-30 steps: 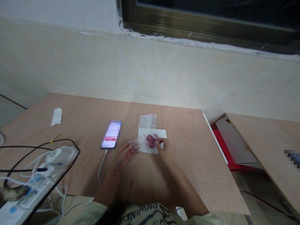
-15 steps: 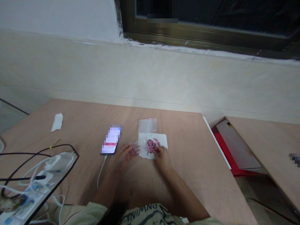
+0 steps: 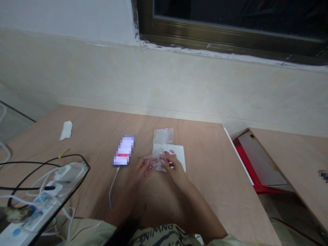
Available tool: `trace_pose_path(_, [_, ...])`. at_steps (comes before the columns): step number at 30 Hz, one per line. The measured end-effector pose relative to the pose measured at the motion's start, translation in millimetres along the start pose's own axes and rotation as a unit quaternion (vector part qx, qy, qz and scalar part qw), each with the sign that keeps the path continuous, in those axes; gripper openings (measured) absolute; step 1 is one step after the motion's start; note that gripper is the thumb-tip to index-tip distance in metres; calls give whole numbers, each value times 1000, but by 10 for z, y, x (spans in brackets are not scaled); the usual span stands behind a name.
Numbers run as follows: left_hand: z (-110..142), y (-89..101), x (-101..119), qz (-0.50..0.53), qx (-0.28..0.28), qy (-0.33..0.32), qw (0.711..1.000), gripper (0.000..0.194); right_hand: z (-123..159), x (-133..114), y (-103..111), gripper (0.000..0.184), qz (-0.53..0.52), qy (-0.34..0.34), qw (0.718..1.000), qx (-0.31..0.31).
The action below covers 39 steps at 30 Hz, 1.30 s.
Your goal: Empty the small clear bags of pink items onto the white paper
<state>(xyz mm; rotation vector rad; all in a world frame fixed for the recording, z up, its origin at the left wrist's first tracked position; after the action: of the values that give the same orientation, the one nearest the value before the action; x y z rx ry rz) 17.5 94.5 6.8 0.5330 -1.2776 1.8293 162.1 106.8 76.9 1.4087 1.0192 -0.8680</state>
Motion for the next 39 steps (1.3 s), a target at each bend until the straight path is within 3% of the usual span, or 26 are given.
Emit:
trace_pose_path(6, [121, -21, 265, -182, -11, -84, 980, 29, 118, -135, 88, 18, 46, 53, 998, -1])
trace_pose_path(9, [138, -204, 418, -309, -56, -120, 942, 26, 143, -212, 97, 17, 45, 73, 996, -23])
trace_pose_path(12, [124, -377, 465, -390, -96, -125, 907, 18, 137, -127, 129, 14, -5, 36, 999, -24])
trace_pose_path(16, [113, -464, 518, -389, -106, -133, 905, 18, 91, 138, 186, 22, -120, -53, 991, 12])
trace_pose_path(22, [159, -511, 632, -384, -99, -108, 912, 18, 17, 250, 164, 18, -185, -98, 978, 3])
trace_pose_path(27, [151, -511, 721, -433, -78, -135, 888, 15, 18, 202, 213, 12, -194, -94, 976, 25])
trace_pose_path(35, [210, -524, 501, -411, -104, -110, 899, 17, 116, 73, 150, 17, -147, -66, 987, 0])
trace_pose_path(39, [287, -639, 439, -452, -129, -114, 875, 19, 190, 43, 183, 20, -113, -71, 990, 39])
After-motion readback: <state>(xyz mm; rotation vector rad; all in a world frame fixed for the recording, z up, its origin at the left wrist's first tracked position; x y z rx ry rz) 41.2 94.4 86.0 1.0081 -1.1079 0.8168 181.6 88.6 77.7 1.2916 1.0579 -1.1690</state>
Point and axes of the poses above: each hand's wrist, its own z-axis away from the middle knuckle, its own y-axis out of the back of the hand, x = y × z, the point moved 8 cm from there along -z, towards the middle knuckle
